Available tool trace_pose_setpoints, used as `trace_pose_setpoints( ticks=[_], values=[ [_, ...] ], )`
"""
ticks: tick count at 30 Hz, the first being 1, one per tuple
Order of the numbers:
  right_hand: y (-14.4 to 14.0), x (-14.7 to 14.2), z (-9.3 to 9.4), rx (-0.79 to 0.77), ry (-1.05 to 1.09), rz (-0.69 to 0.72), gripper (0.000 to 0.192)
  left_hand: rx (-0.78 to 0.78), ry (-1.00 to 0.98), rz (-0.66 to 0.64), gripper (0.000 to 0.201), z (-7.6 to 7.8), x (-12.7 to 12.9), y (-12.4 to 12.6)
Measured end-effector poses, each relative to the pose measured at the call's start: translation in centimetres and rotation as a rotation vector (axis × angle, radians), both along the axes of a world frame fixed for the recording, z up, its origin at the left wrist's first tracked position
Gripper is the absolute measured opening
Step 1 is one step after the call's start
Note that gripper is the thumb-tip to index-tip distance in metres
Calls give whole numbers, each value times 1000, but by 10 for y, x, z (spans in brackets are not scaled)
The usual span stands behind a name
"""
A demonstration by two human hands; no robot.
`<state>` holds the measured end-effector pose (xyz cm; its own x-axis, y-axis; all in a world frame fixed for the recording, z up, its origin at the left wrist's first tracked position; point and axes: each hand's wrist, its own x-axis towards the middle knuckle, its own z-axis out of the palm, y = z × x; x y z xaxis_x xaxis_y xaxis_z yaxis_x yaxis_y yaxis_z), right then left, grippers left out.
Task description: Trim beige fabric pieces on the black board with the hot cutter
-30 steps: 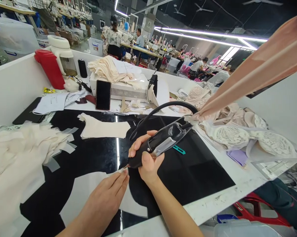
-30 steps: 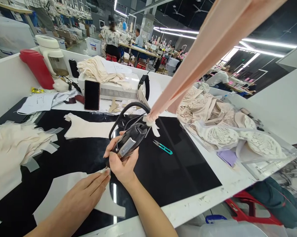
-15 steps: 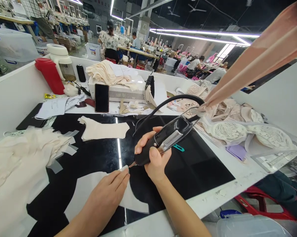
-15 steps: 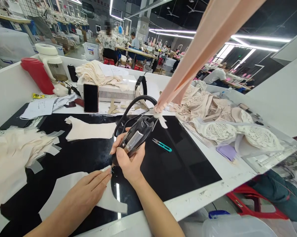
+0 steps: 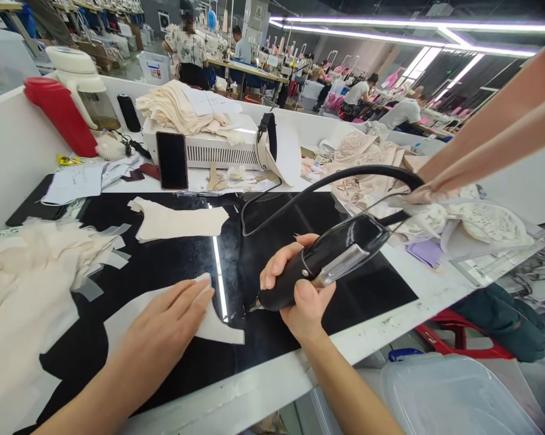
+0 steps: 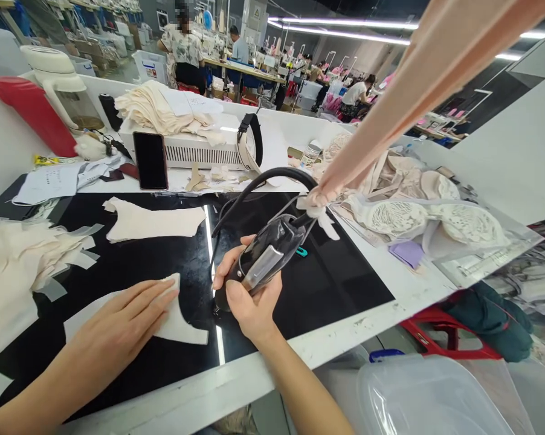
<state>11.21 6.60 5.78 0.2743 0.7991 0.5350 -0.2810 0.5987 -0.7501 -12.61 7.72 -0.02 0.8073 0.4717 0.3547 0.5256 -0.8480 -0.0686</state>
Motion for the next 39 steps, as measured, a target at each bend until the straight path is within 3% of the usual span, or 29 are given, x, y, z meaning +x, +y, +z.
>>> trace_pose_setpoints(
  ticks=[4,7,15,31,39],
  values=[
    [-9,-2,-1,-11,-7,3,44,-100,-80,-156,39,6,12,-27],
    [-14,-6,-3,-25,10,22,45,-109,-158,-197,32,5,24,-36],
    [-15,-11,5,-168,91,69,56,-76,-144,-192,34,1,27,-30],
    [-19,-21,-11,-14,98,120,50,-133,-156,-185,33,-2,26,-32],
    [-27,-16,-5,-63,47,86,44,-159,-154,-191,32,0,25,-32]
  ],
)
